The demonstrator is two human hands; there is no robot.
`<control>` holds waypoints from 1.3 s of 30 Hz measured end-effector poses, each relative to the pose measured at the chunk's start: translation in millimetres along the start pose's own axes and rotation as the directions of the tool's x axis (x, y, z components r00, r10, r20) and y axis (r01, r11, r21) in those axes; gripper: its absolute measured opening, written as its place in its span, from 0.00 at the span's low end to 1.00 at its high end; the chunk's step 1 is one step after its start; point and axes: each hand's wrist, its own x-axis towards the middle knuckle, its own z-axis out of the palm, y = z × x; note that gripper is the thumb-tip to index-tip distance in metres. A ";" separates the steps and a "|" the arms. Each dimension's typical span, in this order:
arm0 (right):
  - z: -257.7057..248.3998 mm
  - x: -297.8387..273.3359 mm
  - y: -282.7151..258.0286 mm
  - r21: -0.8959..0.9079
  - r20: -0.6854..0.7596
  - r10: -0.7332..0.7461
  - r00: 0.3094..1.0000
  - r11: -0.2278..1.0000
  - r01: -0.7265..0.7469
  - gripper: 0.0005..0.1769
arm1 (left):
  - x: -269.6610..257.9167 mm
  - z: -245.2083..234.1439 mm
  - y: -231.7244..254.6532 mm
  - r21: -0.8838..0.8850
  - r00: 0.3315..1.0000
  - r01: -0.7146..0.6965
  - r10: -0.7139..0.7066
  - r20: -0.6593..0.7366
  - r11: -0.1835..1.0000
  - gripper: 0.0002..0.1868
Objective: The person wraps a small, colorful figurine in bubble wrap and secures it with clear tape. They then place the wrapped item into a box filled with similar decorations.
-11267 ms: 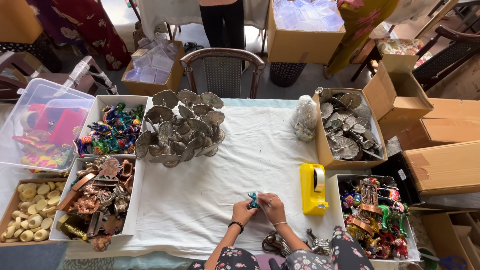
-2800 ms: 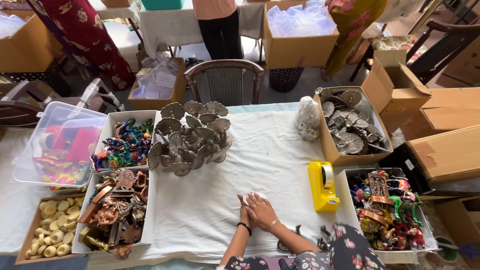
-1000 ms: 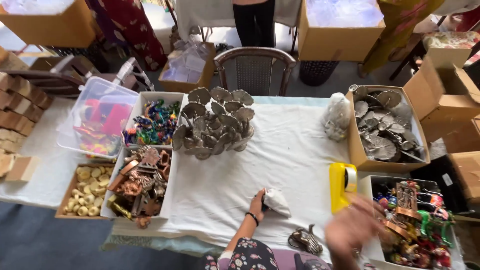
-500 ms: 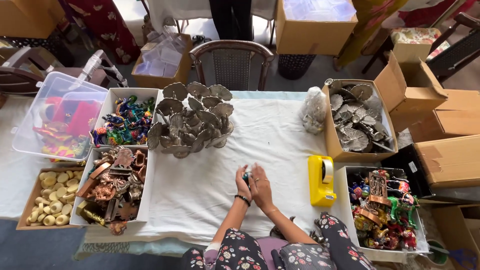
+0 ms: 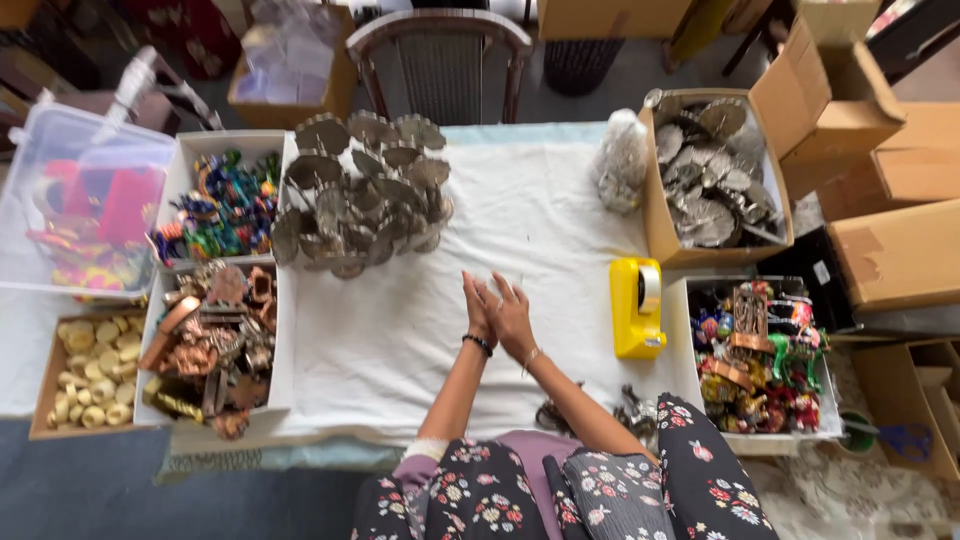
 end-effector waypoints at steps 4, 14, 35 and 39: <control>9.1 20.7 28.4 0.452 0.226 0.369 0.902 0.780 -0.432 0.23 | 18.0 -44.9 -29.8 0.193 0.997 -0.082 0.079 0.024 0.978 0.34; -13.7 61.0 0.5 0.191 0.260 0.513 0.818 0.804 -0.564 0.23 | 12.9 -44.6 -9.0 0.032 0.974 -0.160 0.153 0.167 0.987 0.24; 5.9 -13.5 6.3 0.430 0.241 0.247 0.938 0.840 -0.332 0.25 | -48.9 -3.6 -1.2 0.038 0.985 0.113 -0.117 0.125 0.993 0.45; 65.8 -52.2 35.0 0.469 0.187 0.299 0.936 0.810 -0.353 0.32 | -36.6 -22.3 -9.9 -0.024 0.998 0.033 -0.032 0.062 0.999 0.47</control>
